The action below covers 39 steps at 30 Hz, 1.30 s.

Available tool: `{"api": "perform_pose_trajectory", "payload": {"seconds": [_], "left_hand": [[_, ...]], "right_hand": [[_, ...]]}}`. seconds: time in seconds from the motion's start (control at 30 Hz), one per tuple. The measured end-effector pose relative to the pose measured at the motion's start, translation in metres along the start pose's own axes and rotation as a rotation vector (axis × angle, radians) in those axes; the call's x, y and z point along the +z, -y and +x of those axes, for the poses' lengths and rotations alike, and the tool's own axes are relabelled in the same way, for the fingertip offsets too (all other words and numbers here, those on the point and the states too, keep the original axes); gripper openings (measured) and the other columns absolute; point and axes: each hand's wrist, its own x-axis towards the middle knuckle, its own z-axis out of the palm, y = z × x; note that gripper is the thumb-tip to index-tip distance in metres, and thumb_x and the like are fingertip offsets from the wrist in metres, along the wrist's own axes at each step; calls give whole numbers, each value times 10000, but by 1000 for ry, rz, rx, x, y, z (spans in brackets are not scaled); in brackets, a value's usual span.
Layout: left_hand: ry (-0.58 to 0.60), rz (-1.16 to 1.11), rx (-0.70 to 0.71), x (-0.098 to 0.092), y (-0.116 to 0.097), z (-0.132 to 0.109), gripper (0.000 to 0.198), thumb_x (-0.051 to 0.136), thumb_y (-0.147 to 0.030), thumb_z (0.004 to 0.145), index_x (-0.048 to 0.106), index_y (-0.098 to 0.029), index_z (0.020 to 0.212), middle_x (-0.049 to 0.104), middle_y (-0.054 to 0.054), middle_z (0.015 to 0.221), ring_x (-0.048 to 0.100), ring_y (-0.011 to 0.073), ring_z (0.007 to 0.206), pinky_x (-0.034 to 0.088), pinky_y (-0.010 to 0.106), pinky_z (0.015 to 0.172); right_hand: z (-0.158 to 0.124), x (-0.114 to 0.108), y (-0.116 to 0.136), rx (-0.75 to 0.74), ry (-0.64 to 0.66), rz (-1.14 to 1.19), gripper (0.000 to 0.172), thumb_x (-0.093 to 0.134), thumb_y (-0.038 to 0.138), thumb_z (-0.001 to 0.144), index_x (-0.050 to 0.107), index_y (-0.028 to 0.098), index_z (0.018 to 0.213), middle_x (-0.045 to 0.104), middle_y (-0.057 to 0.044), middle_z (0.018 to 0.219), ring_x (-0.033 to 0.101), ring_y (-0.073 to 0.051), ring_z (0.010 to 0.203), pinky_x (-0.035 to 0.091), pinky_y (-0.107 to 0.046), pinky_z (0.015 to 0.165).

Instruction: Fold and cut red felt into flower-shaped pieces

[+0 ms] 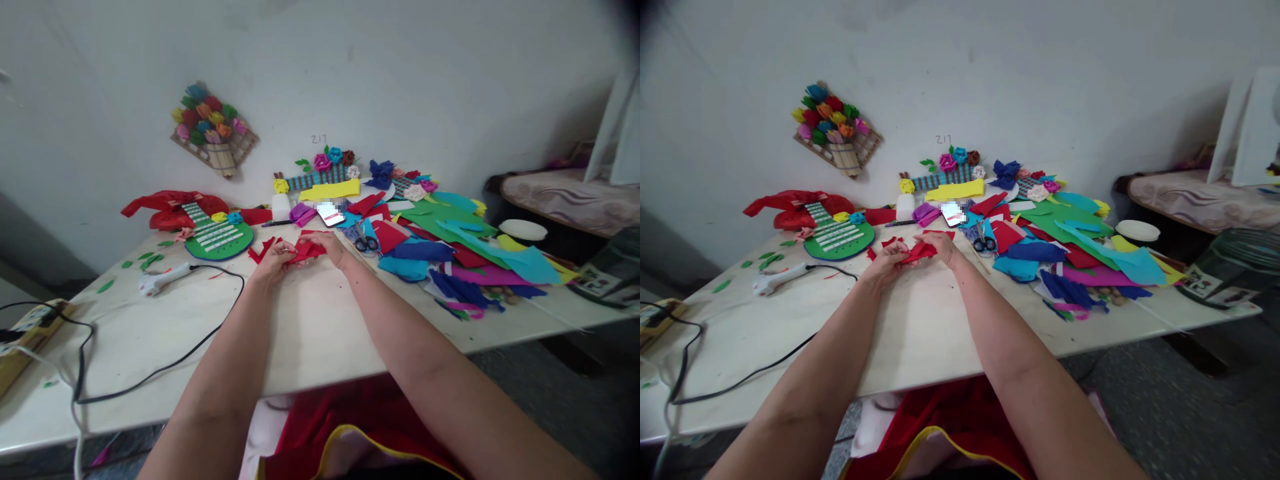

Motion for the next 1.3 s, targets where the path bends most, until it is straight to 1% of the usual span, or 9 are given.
{"api": "perform_pose_trajectory", "payload": {"seconds": [0.07, 0.17, 0.27, 0.43, 0.57, 0.7, 0.9, 1.1, 1.3], "left_hand": [[-7, 31, 2, 1, 0, 0, 243, 709, -131, 562, 515, -146, 707, 633, 5, 605, 662, 193, 596, 541, 280, 569], [-13, 73, 14, 1, 1, 0, 255, 727, -158, 543, 518, -145, 689, 628, 10, 598, 659, 198, 604, 533, 290, 573], [-18, 104, 24, 0, 1, 1, 258, 734, -172, 531, 525, -147, 679, 615, 0, 583, 655, 196, 612, 519, 286, 569], [-45, 146, 40, 1, 1, 2, 231, 730, -157, 516, 543, -143, 651, 605, -7, 581, 643, 178, 597, 496, 260, 544], [-54, 168, 63, 1, 1, 2, 209, 720, -138, 505, 556, -141, 633, 616, -9, 599, 612, 138, 543, 492, 248, 536], [-75, 212, 85, -1, 2, 4, 188, 721, -139, 506, 571, -145, 618, 606, -18, 573, 583, 112, 515, 494, 240, 549], [-85, 239, 109, -3, 5, 6, 202, 736, -144, 495, 581, -143, 624, 623, -5, 601, 599, 122, 560, 483, 228, 554], [-79, 251, 91, -2, 4, 4, 229, 751, -164, 513, 595, -143, 680, 647, 14, 638, 622, 143, 597, 488, 241, 572], [-56, 228, 60, -1, 3, 5, 224, 759, -178, 511, 591, -127, 650, 654, 36, 640, 634, 159, 606, 510, 276, 624]], "right_hand": [[-1, 0, 1, 135, -77, 36, 280, 477, 312, 761, 699, 146, 799, 682, -49, 778, 609, -143, 716, 471, -229, 607], [-2, 2, 0, 319, -138, 11, 367, 498, 430, 780, 666, 111, 713, 625, -43, 560, 521, -108, 448, 398, -211, 413], [-3, 2, 0, 395, -139, -36, 339, 571, 429, 745, 614, 113, 629, 561, -20, 451, 470, -95, 366, 349, -202, 356], [-3, 1, 0, 364, -75, -66, 247, 631, 336, 696, 577, 128, 574, 543, 5, 451, 458, -89, 358, 330, -205, 350], [-3, 0, 0, 335, -80, -121, 242, 635, 288, 671, 532, 143, 508, 483, 32, 406, 416, -79, 342, 320, -208, 346], [-3, 0, -1, 319, -80, -153, 237, 651, 294, 646, 533, 143, 507, 449, 45, 386, 396, -66, 347, 320, -196, 349], [-3, 0, -3, 290, -96, -172, 172, 667, 261, 622, 573, 128, 566, 475, 40, 431, 394, -55, 379, 333, -188, 373], [-3, 0, -2, 216, -115, -240, 174, 662, 262, 624, 575, 123, 566, 510, 34, 465, 404, -49, 411, 329, -185, 404], [-5, 1, 5, 306, -88, -174, 179, 675, 254, 648, 560, 131, 586, 537, 16, 441, 474, -80, 351, 361, -197, 368]]}}
